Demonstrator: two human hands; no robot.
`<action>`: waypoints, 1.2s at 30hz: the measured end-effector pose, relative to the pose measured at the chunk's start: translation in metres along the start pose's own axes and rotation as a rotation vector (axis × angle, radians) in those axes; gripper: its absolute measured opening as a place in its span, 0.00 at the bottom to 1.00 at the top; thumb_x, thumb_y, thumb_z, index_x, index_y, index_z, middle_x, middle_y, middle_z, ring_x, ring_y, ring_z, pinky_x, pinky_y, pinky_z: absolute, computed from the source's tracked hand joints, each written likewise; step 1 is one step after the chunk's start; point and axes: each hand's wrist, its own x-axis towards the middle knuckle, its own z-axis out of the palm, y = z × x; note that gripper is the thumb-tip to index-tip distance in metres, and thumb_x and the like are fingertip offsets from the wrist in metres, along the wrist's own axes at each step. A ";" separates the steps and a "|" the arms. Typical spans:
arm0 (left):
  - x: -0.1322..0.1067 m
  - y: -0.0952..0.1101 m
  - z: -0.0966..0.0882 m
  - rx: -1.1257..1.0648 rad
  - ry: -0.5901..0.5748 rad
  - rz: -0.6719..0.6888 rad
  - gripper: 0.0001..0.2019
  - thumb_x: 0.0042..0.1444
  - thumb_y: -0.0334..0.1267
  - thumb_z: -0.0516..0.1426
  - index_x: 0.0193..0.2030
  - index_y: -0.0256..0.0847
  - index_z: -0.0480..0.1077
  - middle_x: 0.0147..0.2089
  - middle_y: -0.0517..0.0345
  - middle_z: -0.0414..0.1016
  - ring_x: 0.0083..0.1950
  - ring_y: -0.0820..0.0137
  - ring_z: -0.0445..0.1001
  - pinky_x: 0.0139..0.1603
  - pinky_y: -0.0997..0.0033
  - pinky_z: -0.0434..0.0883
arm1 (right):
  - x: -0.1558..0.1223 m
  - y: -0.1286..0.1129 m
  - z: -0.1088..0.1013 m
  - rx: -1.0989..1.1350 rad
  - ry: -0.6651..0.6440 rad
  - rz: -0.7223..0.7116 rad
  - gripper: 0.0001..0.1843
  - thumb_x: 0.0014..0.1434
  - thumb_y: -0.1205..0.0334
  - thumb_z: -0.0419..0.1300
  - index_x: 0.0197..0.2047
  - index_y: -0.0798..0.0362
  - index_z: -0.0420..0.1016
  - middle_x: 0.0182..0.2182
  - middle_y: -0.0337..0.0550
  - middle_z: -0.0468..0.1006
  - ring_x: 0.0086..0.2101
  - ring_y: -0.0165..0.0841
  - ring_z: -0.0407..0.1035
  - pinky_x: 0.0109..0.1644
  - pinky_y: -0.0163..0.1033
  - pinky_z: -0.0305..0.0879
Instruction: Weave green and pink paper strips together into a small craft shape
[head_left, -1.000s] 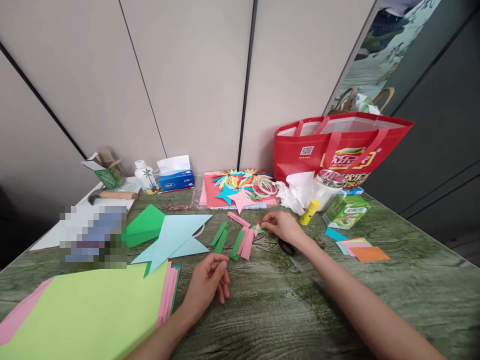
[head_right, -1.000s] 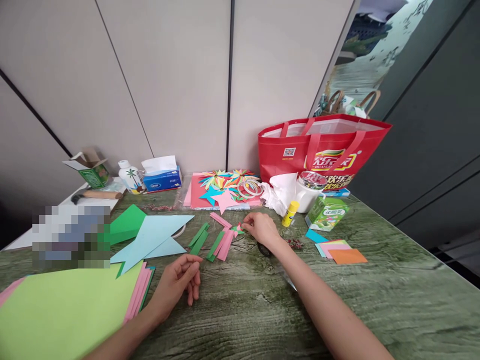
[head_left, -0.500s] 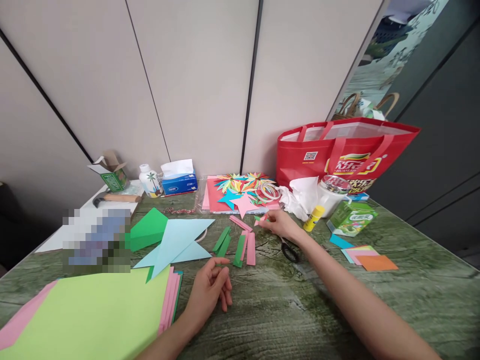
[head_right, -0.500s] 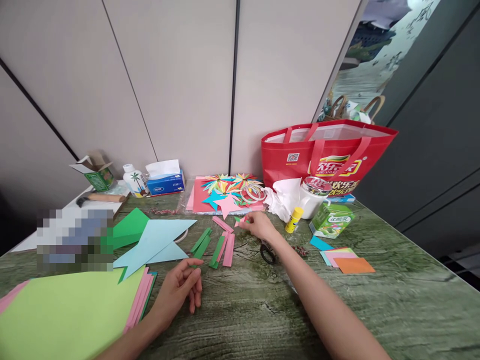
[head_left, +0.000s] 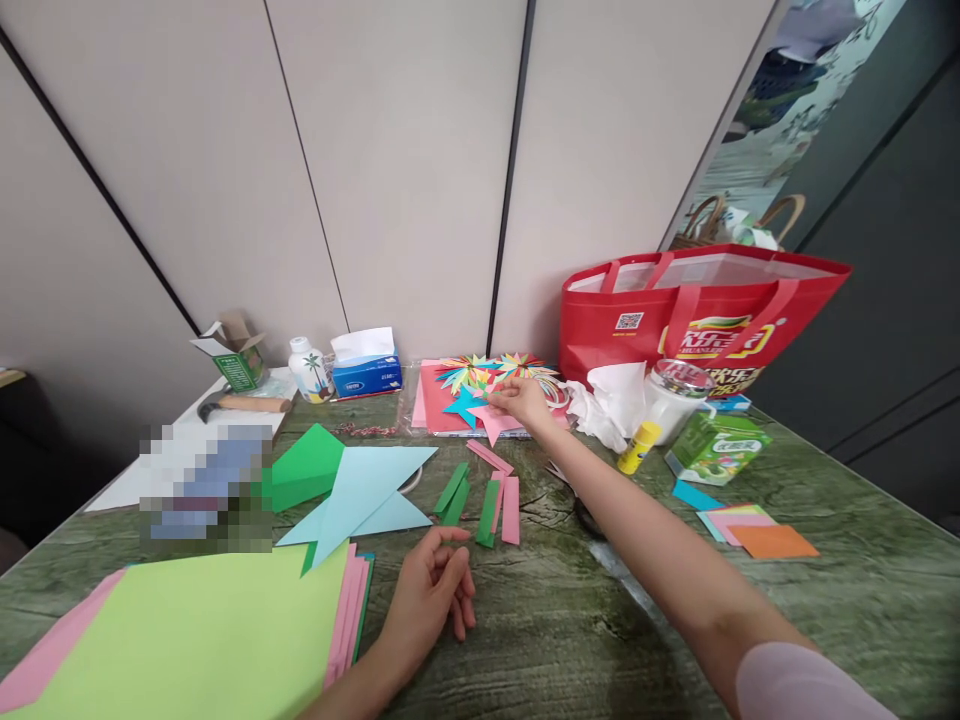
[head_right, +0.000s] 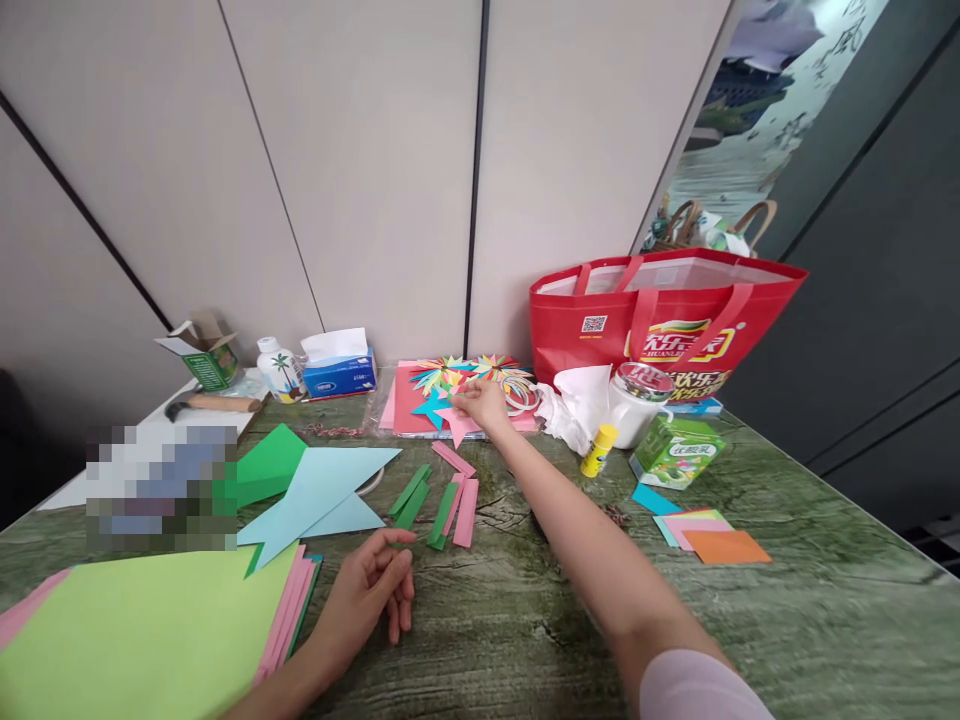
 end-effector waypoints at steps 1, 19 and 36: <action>0.000 0.000 0.000 -0.002 -0.003 -0.001 0.18 0.49 0.50 0.55 0.39 0.38 0.60 0.19 0.69 0.64 0.13 0.76 0.66 0.09 0.81 0.60 | 0.003 0.002 0.001 0.005 0.008 0.013 0.11 0.41 0.65 0.65 0.24 0.55 0.64 0.15 0.36 0.72 0.20 0.34 0.72 0.24 0.36 0.70; 0.001 -0.002 0.000 -0.003 0.019 0.040 0.14 0.49 0.45 0.54 0.38 0.39 0.60 0.31 0.63 0.65 0.14 0.79 0.66 0.09 0.81 0.61 | -0.052 -0.011 -0.017 -0.031 -0.174 -0.091 0.05 0.46 0.66 0.59 0.30 0.56 0.74 0.26 0.41 0.77 0.25 0.32 0.71 0.31 0.38 0.70; -0.003 0.002 -0.002 0.237 -0.064 0.256 0.10 0.50 0.40 0.54 0.33 0.37 0.73 0.55 0.45 0.62 0.28 0.74 0.71 0.19 0.74 0.72 | -0.178 0.017 -0.024 -0.665 -0.384 -0.475 0.36 0.53 0.65 0.57 0.63 0.50 0.47 0.56 0.53 0.60 0.56 0.41 0.56 0.57 0.50 0.56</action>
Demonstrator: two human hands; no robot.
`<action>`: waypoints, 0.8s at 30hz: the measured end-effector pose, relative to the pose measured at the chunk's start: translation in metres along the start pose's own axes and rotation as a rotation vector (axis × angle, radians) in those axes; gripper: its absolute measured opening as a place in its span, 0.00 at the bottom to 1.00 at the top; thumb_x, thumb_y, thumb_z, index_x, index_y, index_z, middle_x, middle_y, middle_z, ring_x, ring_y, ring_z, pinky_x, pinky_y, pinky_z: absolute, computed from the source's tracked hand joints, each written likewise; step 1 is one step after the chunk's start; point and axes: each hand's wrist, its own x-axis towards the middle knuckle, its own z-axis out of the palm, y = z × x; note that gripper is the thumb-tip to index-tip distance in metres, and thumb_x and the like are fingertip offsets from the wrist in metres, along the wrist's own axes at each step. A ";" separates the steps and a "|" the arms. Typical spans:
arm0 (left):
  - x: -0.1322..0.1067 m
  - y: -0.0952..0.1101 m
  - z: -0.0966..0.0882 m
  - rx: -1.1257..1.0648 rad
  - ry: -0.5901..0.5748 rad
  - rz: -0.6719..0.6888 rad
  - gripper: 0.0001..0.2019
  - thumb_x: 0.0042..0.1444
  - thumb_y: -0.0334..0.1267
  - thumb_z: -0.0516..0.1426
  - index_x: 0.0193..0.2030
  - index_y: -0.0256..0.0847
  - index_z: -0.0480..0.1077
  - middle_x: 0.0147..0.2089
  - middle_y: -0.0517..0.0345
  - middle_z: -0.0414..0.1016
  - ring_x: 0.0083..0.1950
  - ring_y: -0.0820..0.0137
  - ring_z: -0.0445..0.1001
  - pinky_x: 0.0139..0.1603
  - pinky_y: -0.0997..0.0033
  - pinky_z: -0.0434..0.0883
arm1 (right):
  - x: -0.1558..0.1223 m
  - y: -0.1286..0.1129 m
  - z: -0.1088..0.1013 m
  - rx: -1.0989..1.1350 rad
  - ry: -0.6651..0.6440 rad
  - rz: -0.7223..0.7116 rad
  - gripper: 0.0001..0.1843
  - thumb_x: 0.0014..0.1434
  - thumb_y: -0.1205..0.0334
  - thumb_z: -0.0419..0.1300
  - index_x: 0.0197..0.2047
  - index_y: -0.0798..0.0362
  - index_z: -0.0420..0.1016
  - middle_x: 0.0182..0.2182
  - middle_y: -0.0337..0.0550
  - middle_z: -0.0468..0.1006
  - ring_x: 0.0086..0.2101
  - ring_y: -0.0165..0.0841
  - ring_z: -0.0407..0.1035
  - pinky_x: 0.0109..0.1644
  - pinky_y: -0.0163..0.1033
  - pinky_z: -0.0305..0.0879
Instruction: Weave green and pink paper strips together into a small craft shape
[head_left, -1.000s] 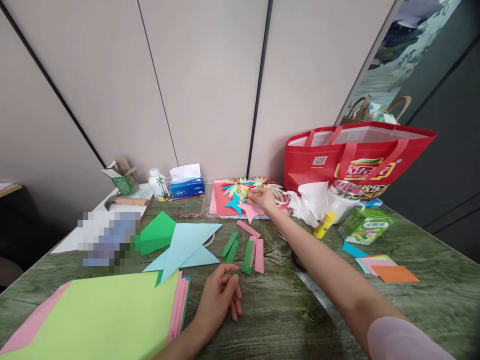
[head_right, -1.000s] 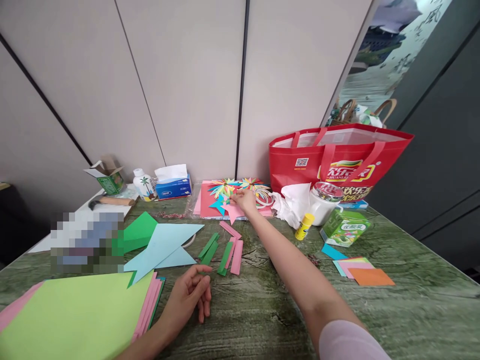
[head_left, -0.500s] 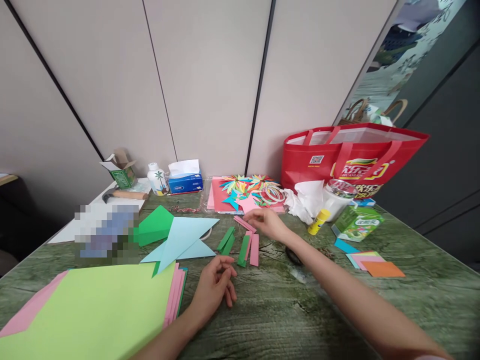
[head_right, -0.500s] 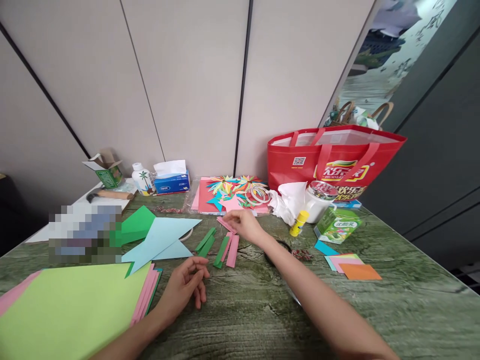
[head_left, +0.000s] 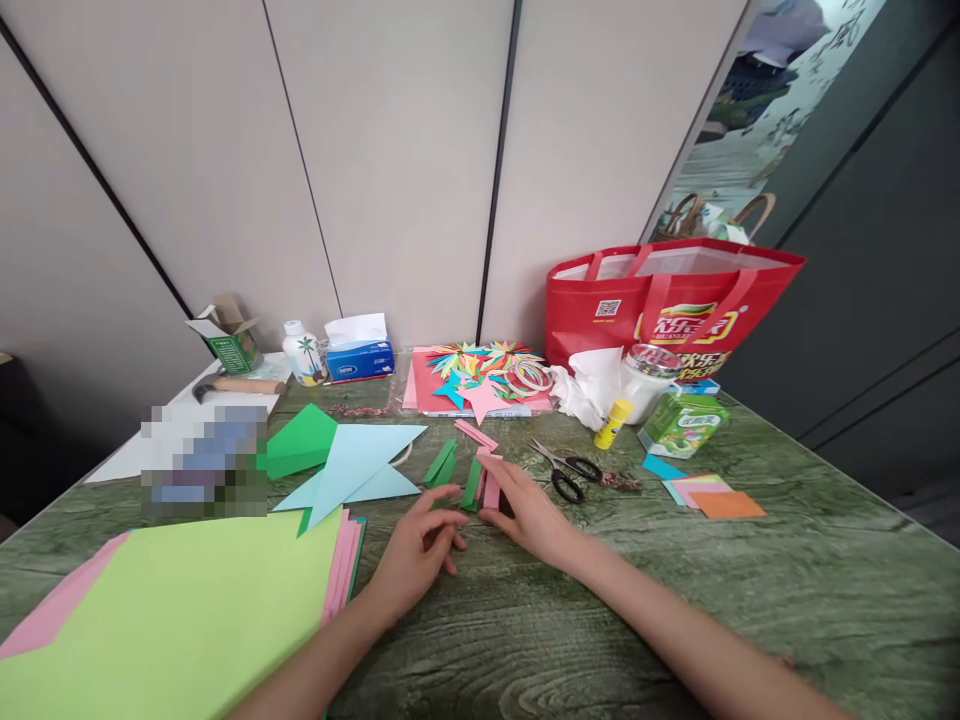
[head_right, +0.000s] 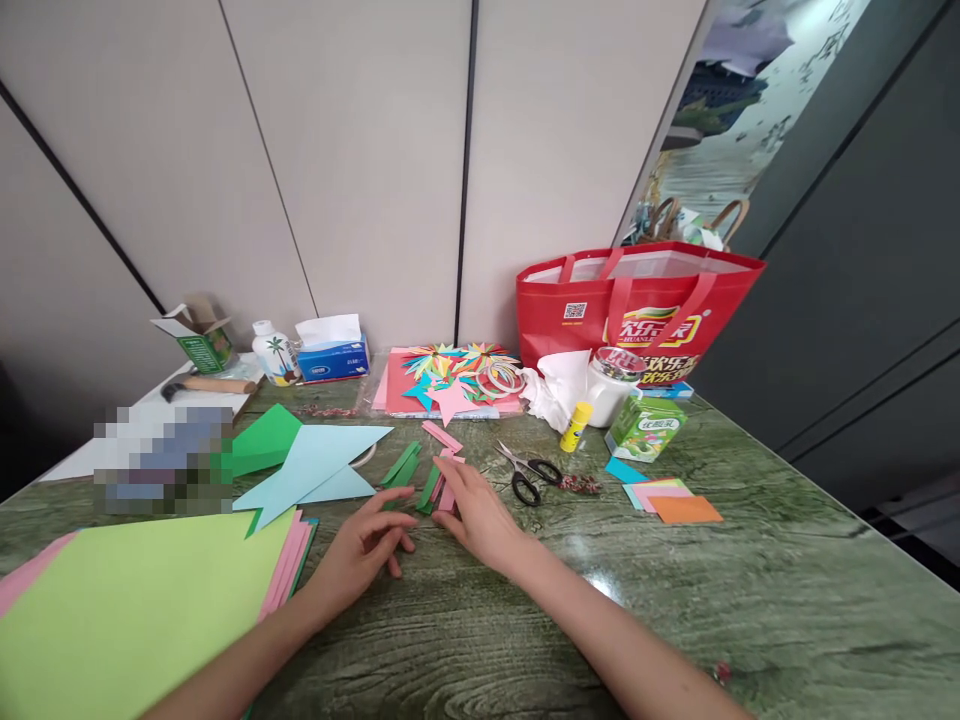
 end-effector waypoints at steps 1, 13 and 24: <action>-0.001 0.000 0.000 0.015 -0.019 0.007 0.11 0.51 0.40 0.53 0.35 0.38 0.74 0.57 0.45 0.60 0.28 0.75 0.71 0.19 0.74 0.73 | -0.002 -0.001 0.002 0.031 0.013 0.011 0.36 0.53 0.65 0.57 0.62 0.50 0.48 0.56 0.53 0.61 0.56 0.41 0.56 0.57 0.49 0.57; -0.002 0.003 0.003 -0.057 -0.055 -0.059 0.13 0.51 0.43 0.55 0.39 0.38 0.71 0.47 0.47 0.67 0.28 0.73 0.71 0.21 0.73 0.72 | -0.005 -0.005 0.003 0.304 0.289 0.026 0.21 0.55 0.60 0.57 0.52 0.51 0.62 0.47 0.51 0.69 0.48 0.39 0.65 0.52 0.45 0.64; 0.003 0.005 0.001 -0.193 -0.062 -0.248 0.18 0.45 0.42 0.61 0.40 0.33 0.67 0.24 0.58 0.72 0.16 0.76 0.67 0.15 0.77 0.66 | -0.018 -0.038 -0.004 0.288 0.153 -0.398 0.29 0.54 0.63 0.59 0.57 0.53 0.56 0.49 0.54 0.66 0.50 0.36 0.63 0.52 0.42 0.64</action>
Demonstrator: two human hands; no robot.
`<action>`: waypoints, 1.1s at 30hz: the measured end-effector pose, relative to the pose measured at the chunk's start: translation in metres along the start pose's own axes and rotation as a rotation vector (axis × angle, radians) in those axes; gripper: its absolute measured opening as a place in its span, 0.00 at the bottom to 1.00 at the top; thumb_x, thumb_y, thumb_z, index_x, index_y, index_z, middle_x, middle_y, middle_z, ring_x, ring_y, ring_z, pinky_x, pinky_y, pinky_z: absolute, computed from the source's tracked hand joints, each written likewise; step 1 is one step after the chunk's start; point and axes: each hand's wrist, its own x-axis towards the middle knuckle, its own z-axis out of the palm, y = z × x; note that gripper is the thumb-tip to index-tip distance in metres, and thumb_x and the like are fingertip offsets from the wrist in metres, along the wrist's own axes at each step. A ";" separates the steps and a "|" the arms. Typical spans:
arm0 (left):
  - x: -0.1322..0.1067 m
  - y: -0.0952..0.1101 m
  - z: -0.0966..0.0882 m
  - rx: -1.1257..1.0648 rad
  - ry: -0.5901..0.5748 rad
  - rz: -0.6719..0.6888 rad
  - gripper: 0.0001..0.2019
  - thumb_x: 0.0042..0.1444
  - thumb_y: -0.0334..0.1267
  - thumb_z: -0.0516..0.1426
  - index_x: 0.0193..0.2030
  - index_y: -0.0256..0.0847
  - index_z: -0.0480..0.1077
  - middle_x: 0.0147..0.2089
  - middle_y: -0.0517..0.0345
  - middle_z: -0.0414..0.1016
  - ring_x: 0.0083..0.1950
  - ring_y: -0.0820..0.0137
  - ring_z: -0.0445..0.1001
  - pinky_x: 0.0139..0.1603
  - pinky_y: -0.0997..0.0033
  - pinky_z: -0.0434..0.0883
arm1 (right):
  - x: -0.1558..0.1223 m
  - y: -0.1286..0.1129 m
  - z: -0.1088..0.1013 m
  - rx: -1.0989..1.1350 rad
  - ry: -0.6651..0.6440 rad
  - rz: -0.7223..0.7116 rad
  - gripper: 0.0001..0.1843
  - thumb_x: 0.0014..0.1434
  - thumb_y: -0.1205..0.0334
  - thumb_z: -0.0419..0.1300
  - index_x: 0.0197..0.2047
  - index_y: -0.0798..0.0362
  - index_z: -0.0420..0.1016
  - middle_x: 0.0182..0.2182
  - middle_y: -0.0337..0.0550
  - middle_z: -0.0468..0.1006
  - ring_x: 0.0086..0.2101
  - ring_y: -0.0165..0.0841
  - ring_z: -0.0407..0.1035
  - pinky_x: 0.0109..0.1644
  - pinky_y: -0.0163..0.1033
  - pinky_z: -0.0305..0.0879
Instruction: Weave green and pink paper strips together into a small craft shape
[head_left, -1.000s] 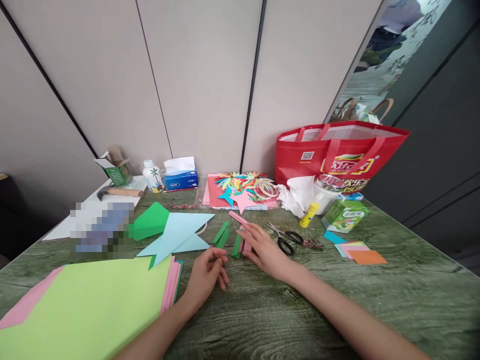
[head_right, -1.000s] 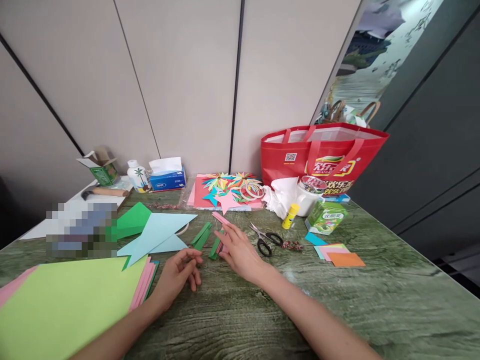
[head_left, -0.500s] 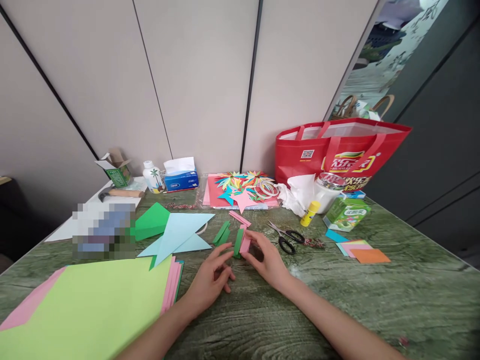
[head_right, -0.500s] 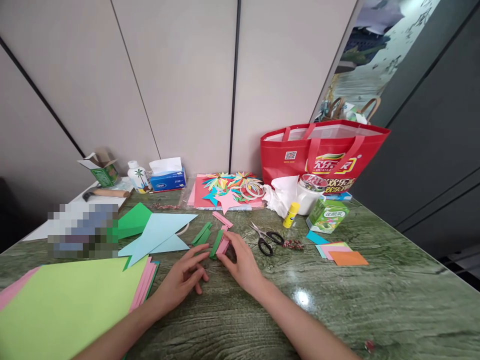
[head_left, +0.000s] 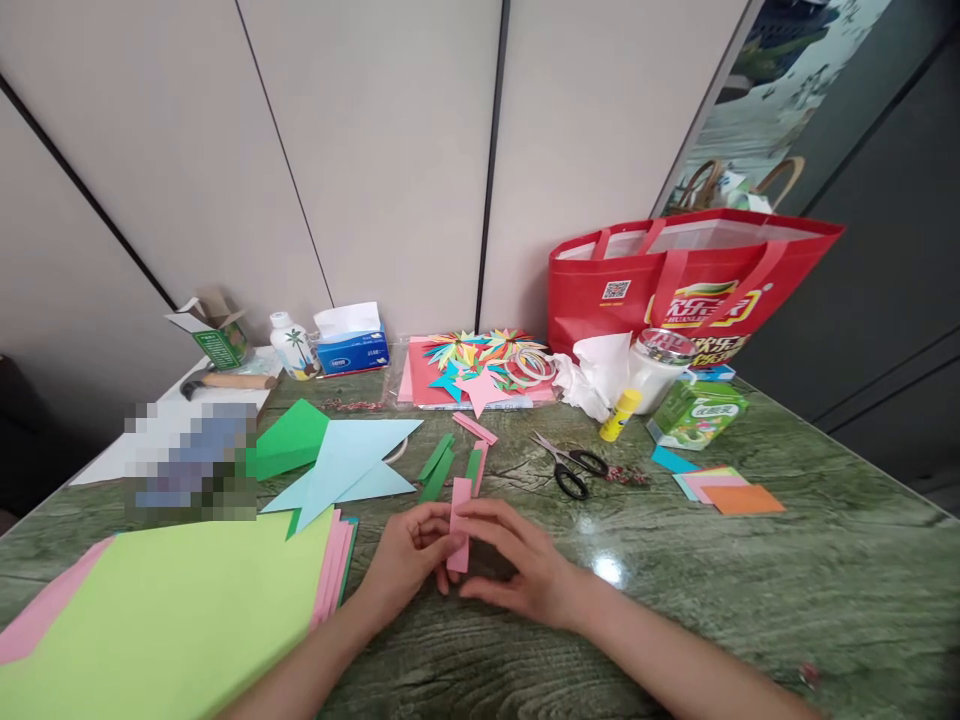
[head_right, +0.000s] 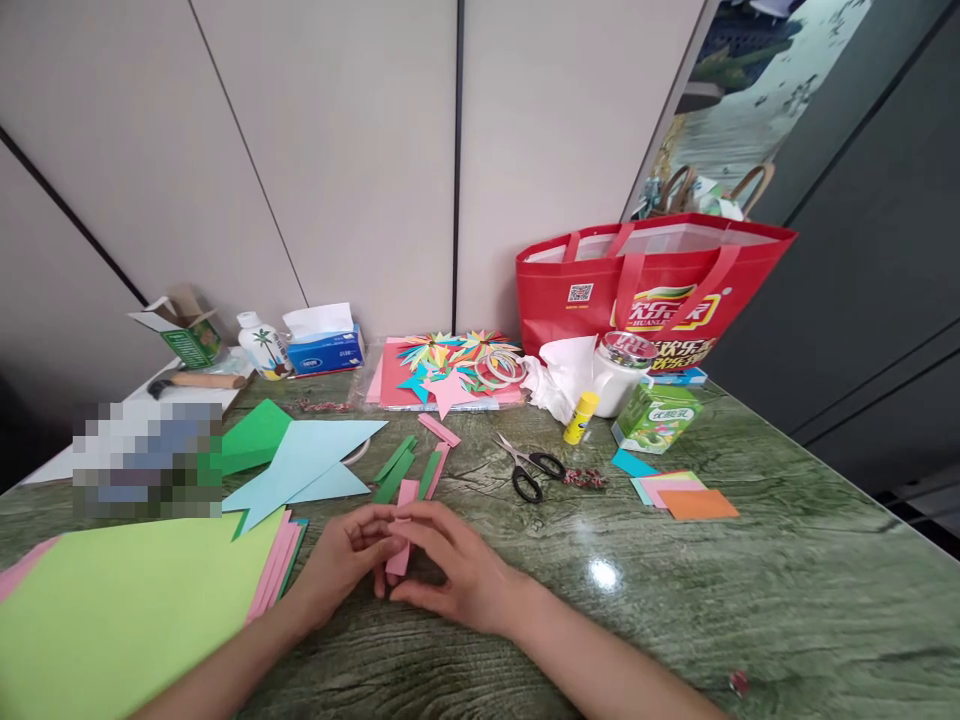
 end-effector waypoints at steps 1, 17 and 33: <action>0.000 0.000 0.000 0.001 0.014 -0.004 0.17 0.45 0.42 0.61 0.39 0.33 0.68 0.23 0.59 0.72 0.17 0.76 0.68 0.15 0.77 0.66 | -0.001 0.001 0.001 -0.018 0.038 0.019 0.26 0.55 0.64 0.58 0.57 0.52 0.58 0.48 0.54 0.66 0.50 0.37 0.63 0.52 0.43 0.64; -0.003 -0.002 0.002 0.138 -0.051 -0.022 0.13 0.50 0.43 0.57 0.35 0.33 0.68 0.18 0.62 0.70 0.14 0.78 0.64 0.11 0.82 0.60 | 0.002 0.008 0.013 0.803 0.176 0.714 0.18 0.53 0.60 0.59 0.47 0.52 0.63 0.28 0.37 0.69 0.24 0.25 0.67 0.25 0.30 0.67; -0.006 -0.001 0.003 0.175 -0.040 -0.013 0.13 0.49 0.41 0.58 0.40 0.36 0.67 0.27 0.59 0.73 0.19 0.77 0.67 0.14 0.80 0.64 | 0.001 0.010 0.013 0.762 0.169 0.725 0.18 0.51 0.63 0.61 0.46 0.53 0.65 0.27 0.37 0.70 0.24 0.25 0.66 0.25 0.31 0.66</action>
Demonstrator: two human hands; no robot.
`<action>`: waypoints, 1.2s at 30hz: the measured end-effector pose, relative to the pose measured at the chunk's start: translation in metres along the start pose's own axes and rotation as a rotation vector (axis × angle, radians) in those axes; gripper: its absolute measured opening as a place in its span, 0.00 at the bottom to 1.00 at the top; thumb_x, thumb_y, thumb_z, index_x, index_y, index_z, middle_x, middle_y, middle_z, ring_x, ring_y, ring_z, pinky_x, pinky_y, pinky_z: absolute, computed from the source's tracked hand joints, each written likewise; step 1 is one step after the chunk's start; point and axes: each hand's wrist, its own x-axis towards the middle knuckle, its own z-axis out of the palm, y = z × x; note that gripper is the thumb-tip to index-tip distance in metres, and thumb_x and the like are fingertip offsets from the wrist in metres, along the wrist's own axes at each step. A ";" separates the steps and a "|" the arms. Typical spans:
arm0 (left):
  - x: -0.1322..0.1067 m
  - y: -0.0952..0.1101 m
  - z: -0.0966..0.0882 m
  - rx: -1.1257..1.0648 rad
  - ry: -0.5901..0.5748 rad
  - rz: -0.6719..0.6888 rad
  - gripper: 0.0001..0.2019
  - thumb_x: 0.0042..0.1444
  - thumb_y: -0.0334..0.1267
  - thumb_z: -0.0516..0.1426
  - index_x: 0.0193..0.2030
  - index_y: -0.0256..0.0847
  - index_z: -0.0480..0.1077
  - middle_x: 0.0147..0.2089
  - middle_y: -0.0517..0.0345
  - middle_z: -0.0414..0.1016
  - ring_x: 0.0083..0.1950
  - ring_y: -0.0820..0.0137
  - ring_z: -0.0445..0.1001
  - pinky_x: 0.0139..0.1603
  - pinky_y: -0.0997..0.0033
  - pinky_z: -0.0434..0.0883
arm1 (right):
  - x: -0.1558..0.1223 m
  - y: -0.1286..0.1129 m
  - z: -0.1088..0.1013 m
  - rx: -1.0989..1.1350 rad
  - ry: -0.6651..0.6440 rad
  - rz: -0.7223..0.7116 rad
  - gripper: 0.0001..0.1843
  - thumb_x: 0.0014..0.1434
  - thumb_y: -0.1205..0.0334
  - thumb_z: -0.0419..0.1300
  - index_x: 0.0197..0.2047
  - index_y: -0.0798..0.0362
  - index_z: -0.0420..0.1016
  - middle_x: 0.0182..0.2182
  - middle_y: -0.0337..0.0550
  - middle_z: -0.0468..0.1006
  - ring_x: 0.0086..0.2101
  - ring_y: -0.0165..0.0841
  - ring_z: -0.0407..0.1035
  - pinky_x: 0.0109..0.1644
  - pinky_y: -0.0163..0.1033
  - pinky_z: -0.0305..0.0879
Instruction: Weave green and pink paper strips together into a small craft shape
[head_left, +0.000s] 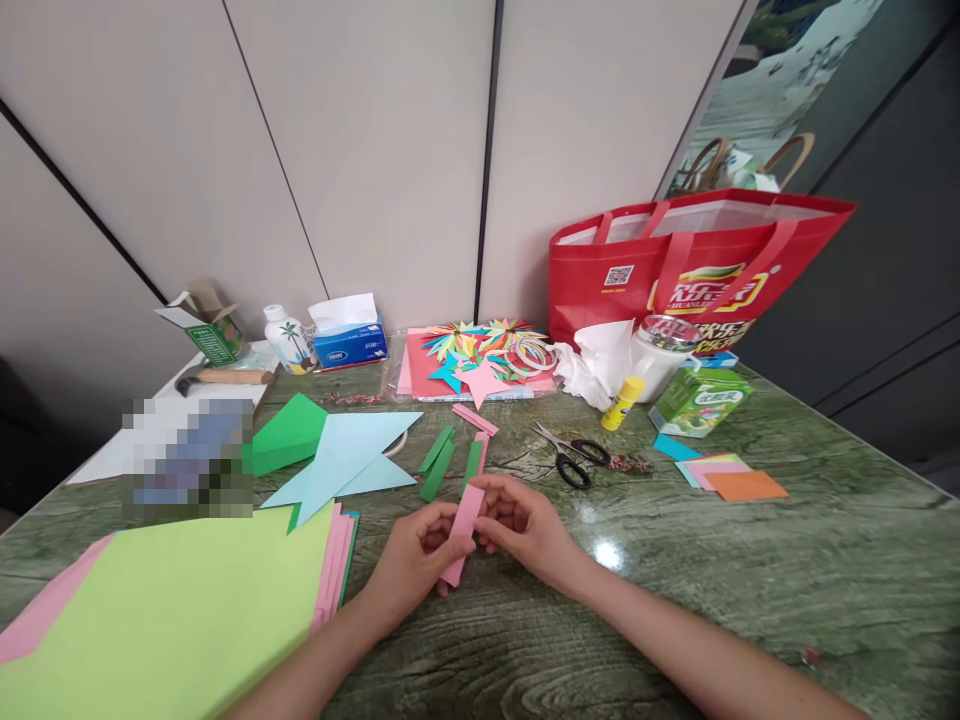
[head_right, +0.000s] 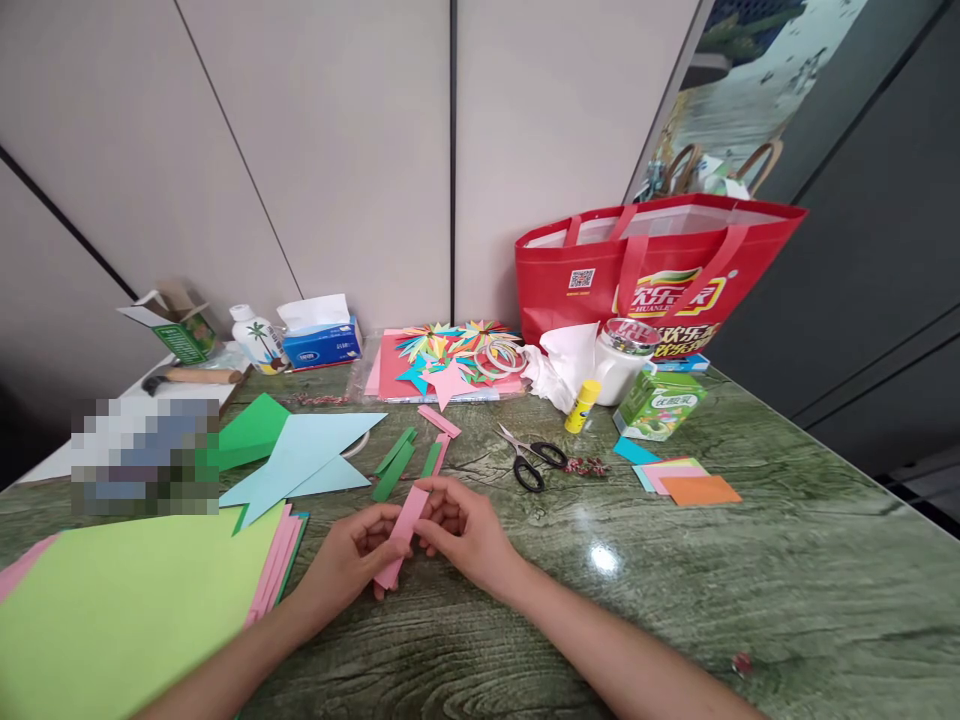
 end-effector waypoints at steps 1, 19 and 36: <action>0.000 0.000 0.000 -0.005 -0.004 -0.012 0.15 0.47 0.39 0.59 0.42 0.37 0.66 0.28 0.59 0.73 0.19 0.77 0.67 0.14 0.80 0.63 | 0.000 0.001 0.000 -0.002 0.002 -0.004 0.18 0.51 0.63 0.61 0.46 0.53 0.65 0.27 0.38 0.70 0.24 0.25 0.66 0.26 0.31 0.66; -0.002 0.004 0.002 0.179 0.053 0.030 0.21 0.51 0.39 0.55 0.53 0.37 0.65 0.18 0.67 0.63 0.15 0.78 0.59 0.12 0.81 0.59 | 0.001 0.007 -0.001 -0.010 0.015 -0.006 0.18 0.51 0.60 0.61 0.45 0.53 0.68 0.26 0.36 0.68 0.22 0.24 0.64 0.26 0.32 0.65; -0.002 0.005 0.002 0.074 0.035 0.005 0.15 0.49 0.40 0.57 0.44 0.38 0.68 0.26 0.62 0.70 0.15 0.81 0.60 0.12 0.82 0.59 | 0.001 -0.001 0.001 -0.069 0.066 0.017 0.11 0.52 0.56 0.59 0.36 0.54 0.70 0.22 0.36 0.70 0.22 0.26 0.66 0.25 0.32 0.66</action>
